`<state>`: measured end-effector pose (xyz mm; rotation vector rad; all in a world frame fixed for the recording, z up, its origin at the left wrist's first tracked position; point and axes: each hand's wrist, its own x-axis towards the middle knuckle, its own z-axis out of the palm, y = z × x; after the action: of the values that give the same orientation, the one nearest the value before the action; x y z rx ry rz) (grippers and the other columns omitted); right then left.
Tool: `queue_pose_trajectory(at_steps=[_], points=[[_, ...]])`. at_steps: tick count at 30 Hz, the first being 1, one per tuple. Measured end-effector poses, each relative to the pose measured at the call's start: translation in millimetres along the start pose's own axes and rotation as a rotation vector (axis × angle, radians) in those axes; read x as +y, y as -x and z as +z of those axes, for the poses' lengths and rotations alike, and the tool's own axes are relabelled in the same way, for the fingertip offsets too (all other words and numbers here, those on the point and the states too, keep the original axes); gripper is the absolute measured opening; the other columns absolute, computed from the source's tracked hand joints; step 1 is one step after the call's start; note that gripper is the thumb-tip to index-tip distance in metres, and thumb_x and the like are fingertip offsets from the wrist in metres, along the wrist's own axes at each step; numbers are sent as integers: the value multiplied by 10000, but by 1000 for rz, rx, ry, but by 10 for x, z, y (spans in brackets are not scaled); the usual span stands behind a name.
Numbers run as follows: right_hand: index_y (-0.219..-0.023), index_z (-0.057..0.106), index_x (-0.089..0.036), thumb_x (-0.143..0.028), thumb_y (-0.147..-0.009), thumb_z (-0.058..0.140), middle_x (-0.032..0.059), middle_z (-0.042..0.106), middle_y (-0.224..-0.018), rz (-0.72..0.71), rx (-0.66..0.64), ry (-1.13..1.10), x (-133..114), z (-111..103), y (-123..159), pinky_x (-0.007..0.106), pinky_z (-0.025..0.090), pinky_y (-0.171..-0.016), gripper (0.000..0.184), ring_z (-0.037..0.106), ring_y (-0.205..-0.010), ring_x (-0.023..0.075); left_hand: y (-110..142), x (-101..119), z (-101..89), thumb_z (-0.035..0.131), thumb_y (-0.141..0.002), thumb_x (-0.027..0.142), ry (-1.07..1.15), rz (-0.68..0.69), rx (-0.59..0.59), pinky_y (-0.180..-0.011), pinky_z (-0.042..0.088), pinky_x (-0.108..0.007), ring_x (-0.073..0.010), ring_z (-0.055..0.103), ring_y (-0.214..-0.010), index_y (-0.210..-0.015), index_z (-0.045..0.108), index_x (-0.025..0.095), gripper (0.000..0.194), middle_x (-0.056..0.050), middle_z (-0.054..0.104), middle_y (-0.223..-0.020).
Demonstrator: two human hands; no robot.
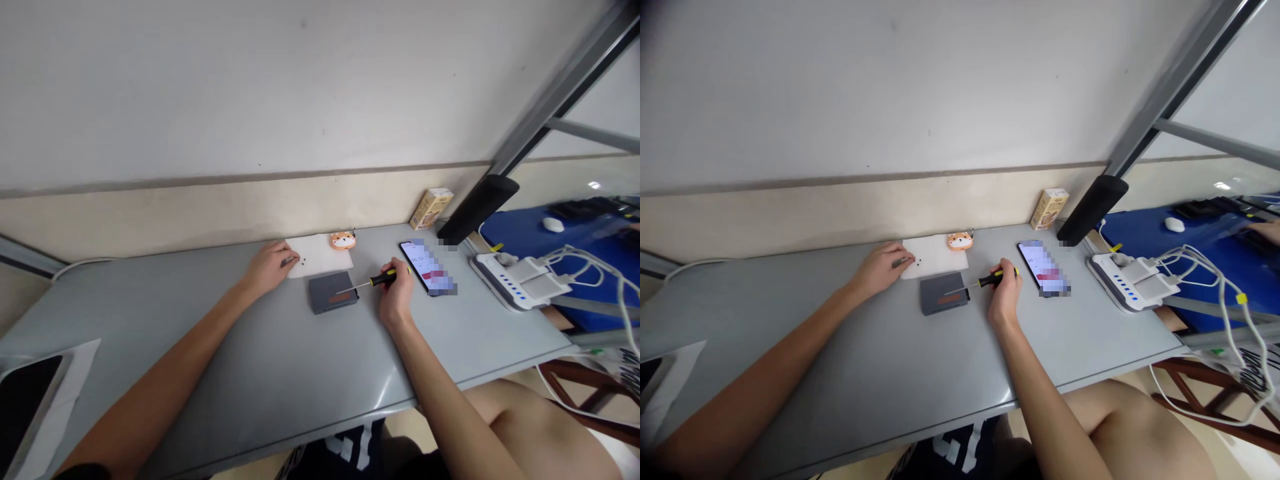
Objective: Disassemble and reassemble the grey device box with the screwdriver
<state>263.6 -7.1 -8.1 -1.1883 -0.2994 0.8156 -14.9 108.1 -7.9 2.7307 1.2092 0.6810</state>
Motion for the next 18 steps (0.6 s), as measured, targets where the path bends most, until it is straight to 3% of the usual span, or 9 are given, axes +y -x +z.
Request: queue_pose_trajectory(at_steps=[3, 6, 9, 11, 14, 18], points=[[-617, 562, -193, -382, -810, 635, -21, 506, -642, -6, 2, -28, -17, 6, 6, 248, 288, -440, 280, 416, -538, 95, 46, 144, -56, 483, -1043, 333, -1, -51, 31, -903, 505, -383, -225, 652, -969, -1062, 759, 235, 294, -55, 702, -1028], [-619, 564, -193, -377, -801, 637, -22, 516, -639, -12, 25, -48, -42, 0, -5, 242, 296, -440, 269, 423, -538, 95, 192, 548, -87, 469, -1051, 352, 84, -128, 98, -929, 516, -382, -221, 654, -1012, -1139, 717, 248, 283, -54, 680, -1073], [-629, 566, -192, -377, -795, 639, -21, 529, -652, -26, 77, -46, -79, -15, -32, 227, 305, -448, 259, 444, -555, 95, 382, 995, -35, 578, -999, 460, 179, -144, -7, -967, 538, -413, -248, 635, -1099, -1307, 614, 270, 363, -78, 612, -1212], [-630, 563, -191, -379, -788, 638, -19, 538, -666, -34, 116, -40, -108, -25, -50, 221, 315, -457, 256, 463, -571, 97, 485, 1171, 13, 588, -990, 481, 219, -172, -85, -951, 559, -431, -244, 637, -1063, -1359, 568, 279, 421, -93, 549, -1253], [-630, 553, -194, -383, -786, 624, -19, 541, -676, -43, 157, -20, -149, -36, -61, 223, 327, -467, 255, 471, -577, 101, 560, 1170, 8, 571, -1007, 436, 340, -201, -141, -1027, 548, -443, -238, 616, -1141, -1399, 538, 316, 411, -94, 481, -1329], [-640, 561, -201, -402, -826, 599, -11, 554, -696, -75, 156, 73, -188, -47, -27, 242, 368, -499, 277, 500, -609, 117, 537, 870, -139, 521, -1029, 331, 534, -76, -266, -1123, 501, -410, -236, 543, -1327, -1299, 640, 345, 296, -78, 481, -1399]])
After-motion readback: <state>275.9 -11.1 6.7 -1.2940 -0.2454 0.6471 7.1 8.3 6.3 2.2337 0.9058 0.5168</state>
